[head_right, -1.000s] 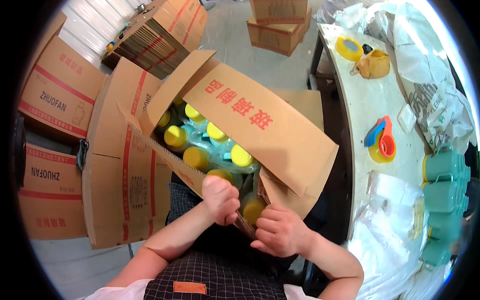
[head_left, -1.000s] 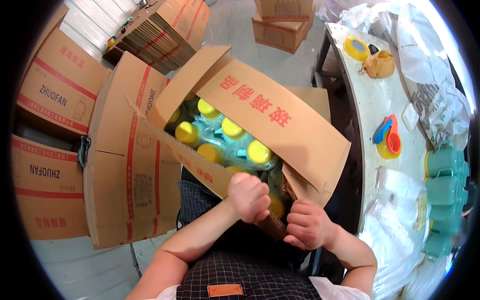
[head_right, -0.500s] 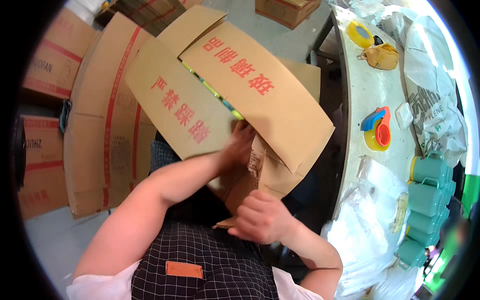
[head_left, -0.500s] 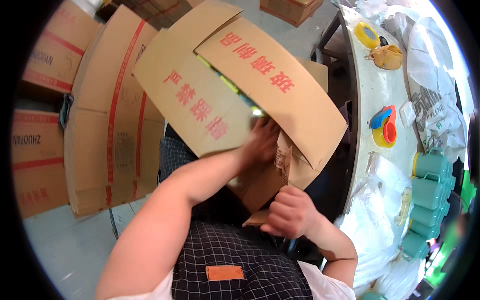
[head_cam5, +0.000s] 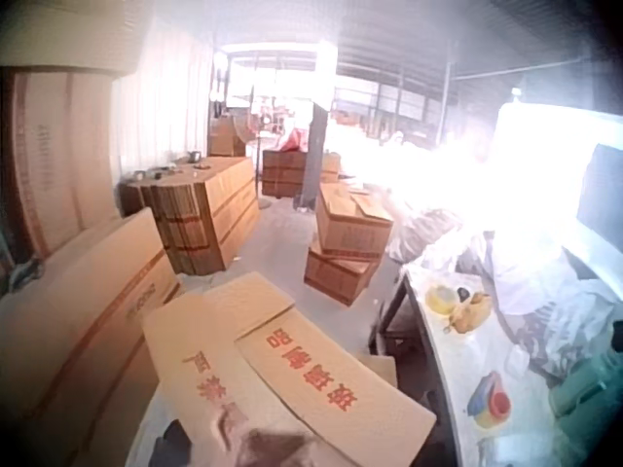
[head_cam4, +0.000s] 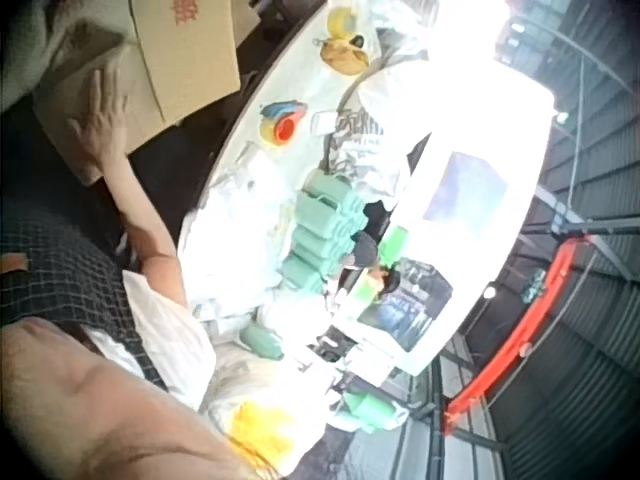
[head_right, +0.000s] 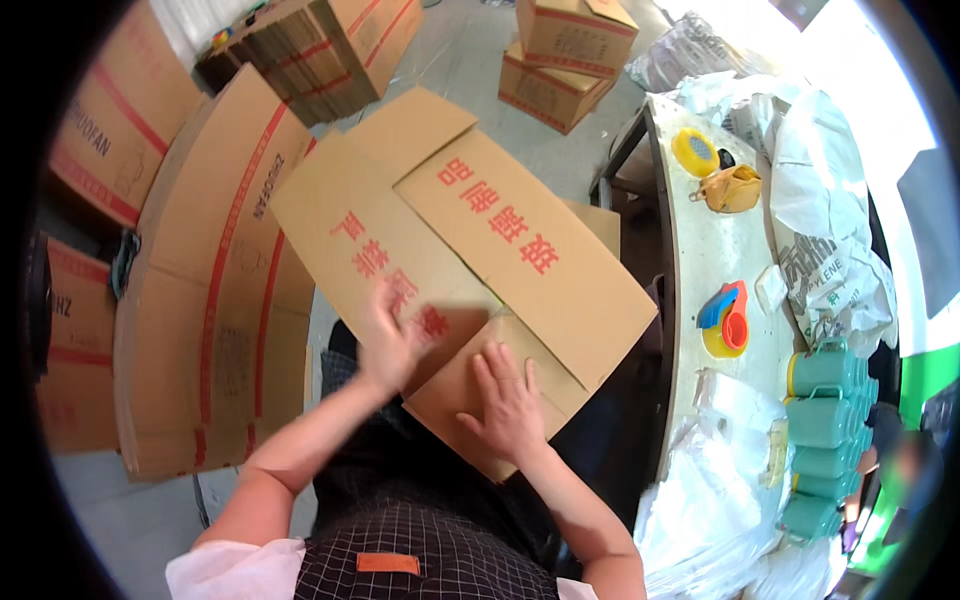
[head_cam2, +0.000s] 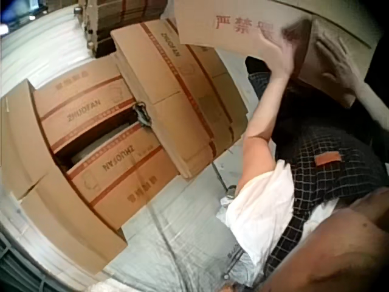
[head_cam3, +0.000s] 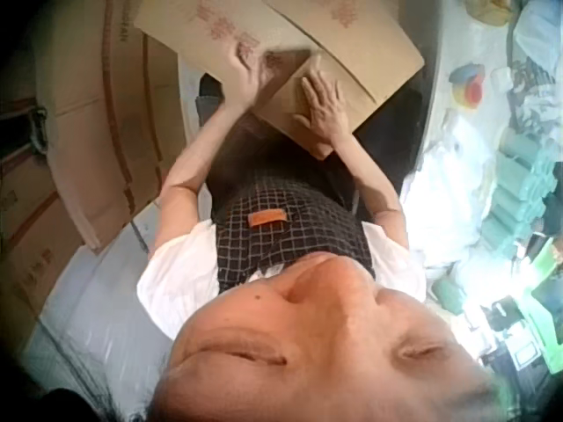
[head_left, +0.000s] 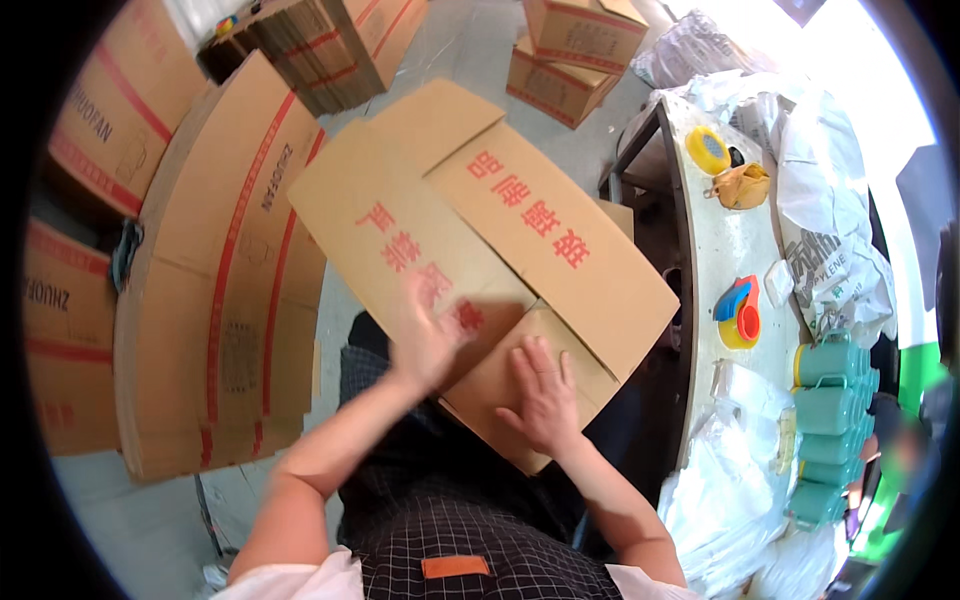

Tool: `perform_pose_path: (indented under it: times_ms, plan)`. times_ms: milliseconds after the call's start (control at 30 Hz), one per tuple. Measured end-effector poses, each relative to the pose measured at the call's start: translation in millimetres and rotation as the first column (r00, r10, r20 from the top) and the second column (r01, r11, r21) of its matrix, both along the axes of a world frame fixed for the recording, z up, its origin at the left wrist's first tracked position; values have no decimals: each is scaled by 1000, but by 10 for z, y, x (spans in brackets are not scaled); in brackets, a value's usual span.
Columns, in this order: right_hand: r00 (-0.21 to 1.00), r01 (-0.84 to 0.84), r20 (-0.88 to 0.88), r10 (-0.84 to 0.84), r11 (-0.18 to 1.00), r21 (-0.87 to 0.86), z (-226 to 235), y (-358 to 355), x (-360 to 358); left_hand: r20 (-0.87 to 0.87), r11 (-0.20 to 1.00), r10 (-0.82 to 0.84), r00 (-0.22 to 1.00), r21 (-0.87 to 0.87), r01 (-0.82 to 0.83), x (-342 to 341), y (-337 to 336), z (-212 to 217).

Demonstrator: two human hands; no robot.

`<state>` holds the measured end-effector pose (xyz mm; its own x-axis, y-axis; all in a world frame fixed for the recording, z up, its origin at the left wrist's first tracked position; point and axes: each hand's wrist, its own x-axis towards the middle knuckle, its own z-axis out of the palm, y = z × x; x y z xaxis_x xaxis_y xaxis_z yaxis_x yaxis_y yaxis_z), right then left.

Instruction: The person assembles light green kettles by inserting a copper coil into the opening and screwing on a yellow lid. They then place the completed kettles into a cardboard box. The person also uses a tape dispenser to seal the box flaps.

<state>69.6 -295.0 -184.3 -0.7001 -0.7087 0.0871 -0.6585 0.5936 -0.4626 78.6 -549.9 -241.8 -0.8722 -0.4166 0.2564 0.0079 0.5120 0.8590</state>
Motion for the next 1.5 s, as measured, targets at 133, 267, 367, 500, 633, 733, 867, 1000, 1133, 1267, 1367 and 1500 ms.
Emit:
perform_pose_path:
  times_ms: [133,267,367,500,633,733,867,1000,1133,1267,1367,1500]
  plan:
    - [973,140,-156,-170,973,-184,-404,-109,55,214,697,362,907,-708,-111,-906,-1573,2]
    - [297,867,586,-754,-44,-497,-765,344,92,106,501,602,792,-822,-271,-1986,-2591,-24]
    - [168,978,976,141,-149,-147,-1120,742,-250,491,759,532,690,-638,-131,-2677,-2744,326]
    - [137,990,986,99,-39,-133,-1243,490,-774,530,778,548,647,-607,-163,-2851,-2698,205]
    - [38,999,982,186,-6,-37,-857,60,-1154,371,697,559,741,-695,-178,-3505,-2257,952]
    - [15,999,957,290,31,-25,-400,-161,-1538,234,607,432,871,-790,-89,-4382,-1762,2335]
    - [92,995,898,431,-15,-95,208,-470,-2404,112,443,271,956,-896,-20,-5496,-1273,4214]
    - [299,954,816,494,-130,-271,710,-1103,-4036,-110,324,-38,993,-941,-92,-7009,-1202,5875]
    - [567,823,692,447,-269,-501,1203,-1810,-6045,-442,130,-180,879,-896,-424,-8383,-1109,6159]
    - [712,694,612,345,-481,-536,2094,-2342,-7598,-50,134,-410,911,-991,6,-9475,-948,4969]
    - [803,596,569,178,-230,-770,2212,-2882,-7600,337,454,-340,878,-759,467,-10864,-1555,4191]
    - [362,930,928,82,-92,-355,1712,-3601,-6546,338,423,-280,899,-797,431,-12329,-2090,3213]
